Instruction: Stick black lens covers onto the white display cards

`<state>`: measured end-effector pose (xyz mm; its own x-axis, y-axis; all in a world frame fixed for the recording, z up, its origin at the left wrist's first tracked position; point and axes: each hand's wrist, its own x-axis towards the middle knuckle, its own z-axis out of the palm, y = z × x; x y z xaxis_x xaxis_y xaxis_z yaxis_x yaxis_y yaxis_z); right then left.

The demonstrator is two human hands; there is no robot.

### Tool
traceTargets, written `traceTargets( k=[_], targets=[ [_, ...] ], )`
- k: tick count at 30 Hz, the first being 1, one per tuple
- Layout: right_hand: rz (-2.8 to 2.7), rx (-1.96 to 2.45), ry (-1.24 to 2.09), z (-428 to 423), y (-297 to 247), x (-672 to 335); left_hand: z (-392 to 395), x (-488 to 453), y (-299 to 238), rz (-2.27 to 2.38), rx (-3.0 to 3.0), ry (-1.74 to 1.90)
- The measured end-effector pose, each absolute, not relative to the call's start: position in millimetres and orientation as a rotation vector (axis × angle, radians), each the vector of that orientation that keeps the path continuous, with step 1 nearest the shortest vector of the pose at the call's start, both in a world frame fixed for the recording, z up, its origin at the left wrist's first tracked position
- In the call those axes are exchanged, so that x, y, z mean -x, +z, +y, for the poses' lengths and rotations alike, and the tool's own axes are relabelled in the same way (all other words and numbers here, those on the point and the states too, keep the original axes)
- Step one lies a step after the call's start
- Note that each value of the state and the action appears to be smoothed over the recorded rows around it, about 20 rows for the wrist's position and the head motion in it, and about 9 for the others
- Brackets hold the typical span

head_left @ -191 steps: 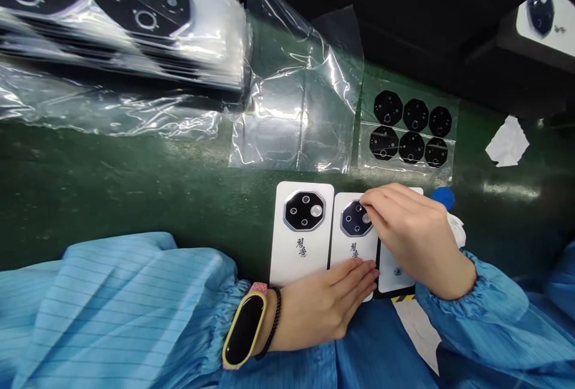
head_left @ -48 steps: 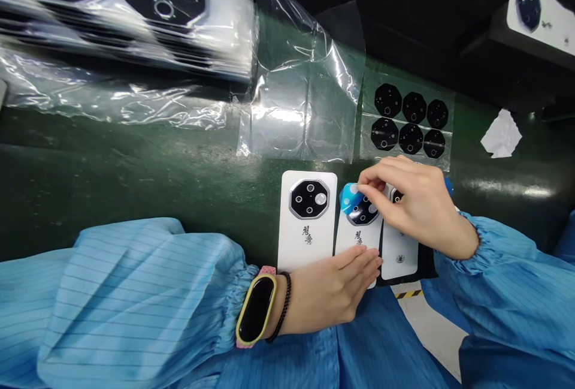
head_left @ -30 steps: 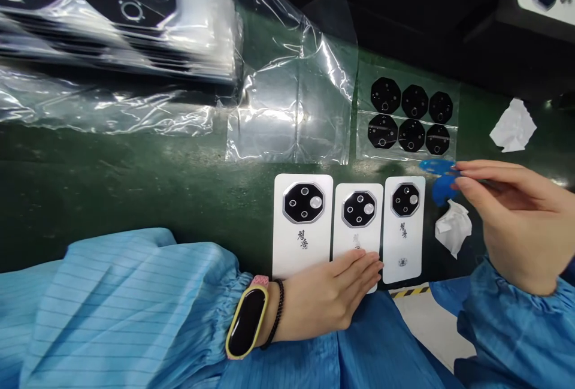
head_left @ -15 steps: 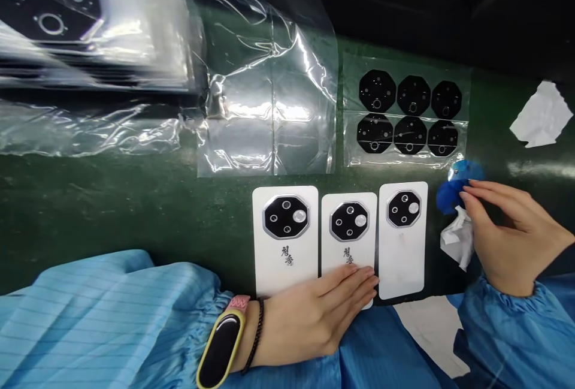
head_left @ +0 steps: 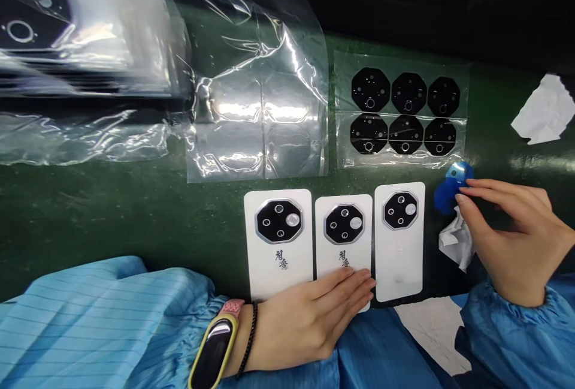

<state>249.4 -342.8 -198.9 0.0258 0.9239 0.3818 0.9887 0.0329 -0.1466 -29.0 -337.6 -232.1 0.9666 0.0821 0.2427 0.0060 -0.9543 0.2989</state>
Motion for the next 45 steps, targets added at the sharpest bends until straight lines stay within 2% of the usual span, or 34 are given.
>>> traceTargets(
  k=[6, 13, 28, 33, 45],
  targets=[
    [-2.028, 1.924, -0.228, -316, -182, -243, -337, 28, -231, 0.067, -2.810, 0.379],
    [-2.170, 1.980, -0.030, -278, -169, -243, -338, 25, -227, 0.091, -2.814, 0.391],
    [-1.897, 2.348, 0.330, -265, -172, -252, -338, 29, -221, 0.134, -2.803, 0.434],
    [-1.850, 2.337, 0.494, -256, -172, -261, -340, 29, -217, 0.117, -2.823, 0.433],
    [-1.716, 2.200, 0.636, -261, -163, -264, -347, 23, -203, 0.140, -2.835, 0.450]
  ],
)
